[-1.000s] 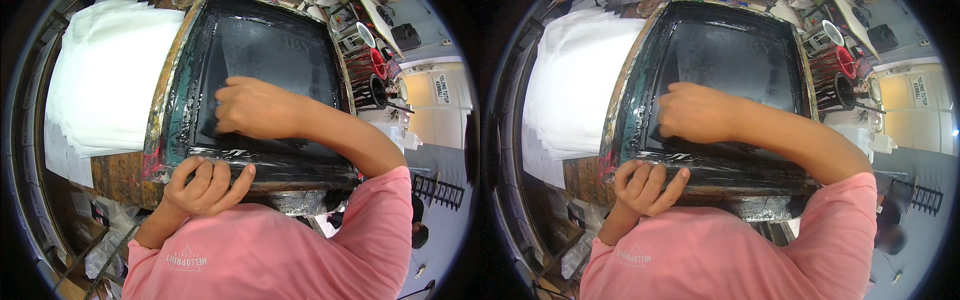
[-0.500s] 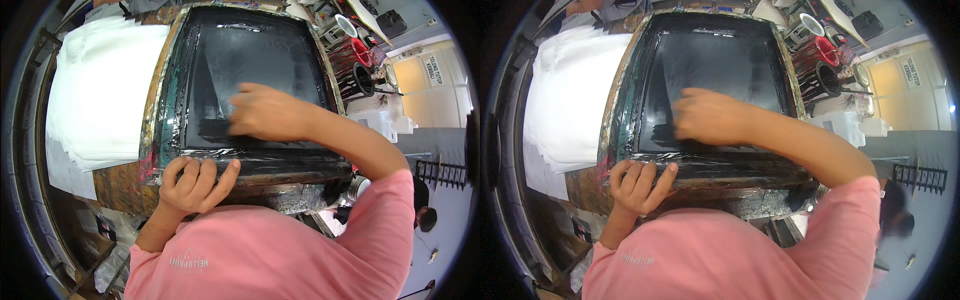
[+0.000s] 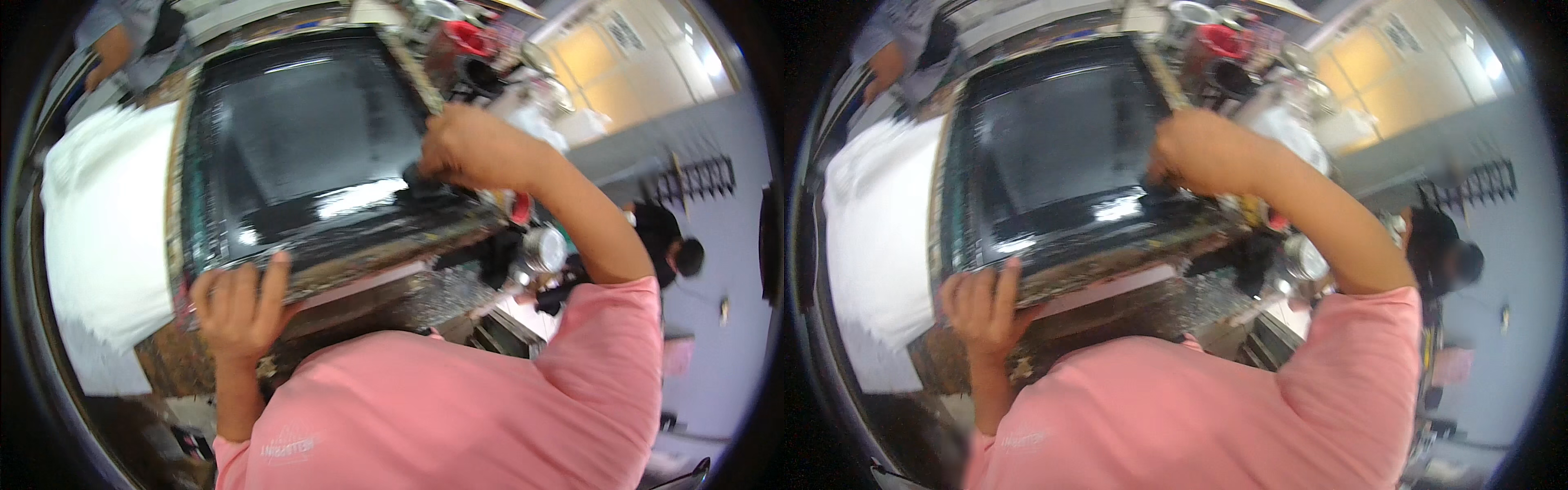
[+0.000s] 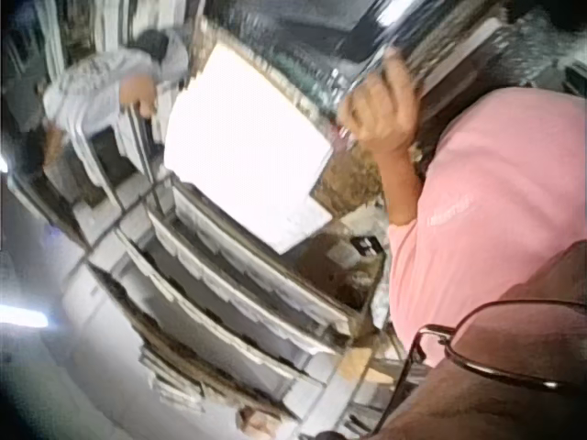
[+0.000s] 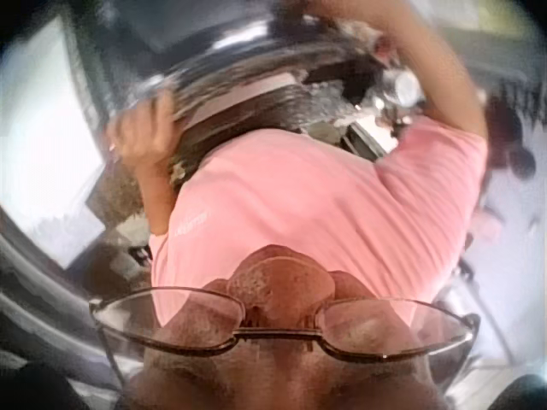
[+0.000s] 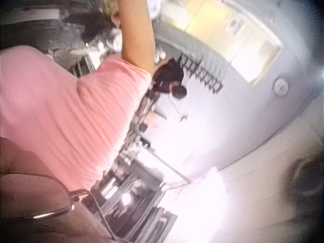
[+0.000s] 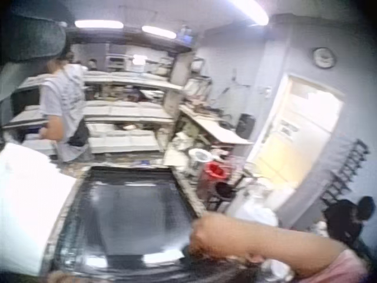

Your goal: The person repeatedly places white paper sheets under a screen printing frame, applies ink with a squeegee, and removes the printed sheets. The process is repeated continuously throughout the clip.

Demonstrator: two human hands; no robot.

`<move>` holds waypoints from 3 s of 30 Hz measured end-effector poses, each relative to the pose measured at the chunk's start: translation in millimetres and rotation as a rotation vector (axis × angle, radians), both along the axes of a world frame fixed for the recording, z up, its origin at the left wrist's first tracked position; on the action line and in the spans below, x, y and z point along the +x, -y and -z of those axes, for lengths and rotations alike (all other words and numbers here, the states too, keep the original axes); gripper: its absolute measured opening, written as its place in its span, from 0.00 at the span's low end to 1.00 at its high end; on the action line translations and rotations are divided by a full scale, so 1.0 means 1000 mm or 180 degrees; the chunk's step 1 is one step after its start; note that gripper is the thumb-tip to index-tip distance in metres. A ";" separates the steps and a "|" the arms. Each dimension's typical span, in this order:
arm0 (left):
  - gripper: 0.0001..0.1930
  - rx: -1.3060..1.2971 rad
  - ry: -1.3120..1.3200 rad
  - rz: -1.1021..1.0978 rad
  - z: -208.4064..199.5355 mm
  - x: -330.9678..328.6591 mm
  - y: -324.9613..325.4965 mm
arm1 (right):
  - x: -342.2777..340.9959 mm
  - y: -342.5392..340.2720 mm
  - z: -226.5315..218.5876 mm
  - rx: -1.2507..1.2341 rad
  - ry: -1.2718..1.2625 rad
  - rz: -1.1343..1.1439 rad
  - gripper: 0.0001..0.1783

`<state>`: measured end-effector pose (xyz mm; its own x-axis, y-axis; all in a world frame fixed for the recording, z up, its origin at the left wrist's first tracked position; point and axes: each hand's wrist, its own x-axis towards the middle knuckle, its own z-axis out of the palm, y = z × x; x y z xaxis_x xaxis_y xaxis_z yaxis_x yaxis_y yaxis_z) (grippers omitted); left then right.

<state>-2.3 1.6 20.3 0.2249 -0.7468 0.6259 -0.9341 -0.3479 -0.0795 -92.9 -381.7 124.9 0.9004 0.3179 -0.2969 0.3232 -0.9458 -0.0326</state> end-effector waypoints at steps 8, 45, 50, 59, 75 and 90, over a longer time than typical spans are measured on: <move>0.39 0.0056 0.0311 0.0040 -0.003 0.007 0.010 | -0.176 0.042 -0.127 0.0355 0.2514 0.2573 0.15; 0.45 -0.0164 0.0244 0.0023 -0.069 0.011 0.021 | -0.274 -0.036 0.119 0.1839 0.2426 0.4907 0.27; 0.47 -0.0120 0.0033 0.0002 -0.075 0.013 0.022 | -0.283 -0.035 0.121 0.1172 0.2656 0.5003 0.32; 0.46 -0.0120 0.0188 -0.0002 -0.076 0.014 0.028 | -0.288 -0.034 0.100 0.1011 0.2966 0.5169 0.24; 0.45 -0.0004 0.0096 -0.0035 -0.061 0.012 0.017 | -0.125 -0.125 0.186 0.8053 0.0738 0.4719 0.14; 0.26 -0.0104 0.0302 -0.0245 -0.028 0.007 0.012 | 0.010 -0.157 0.239 0.6928 0.0066 0.3202 0.29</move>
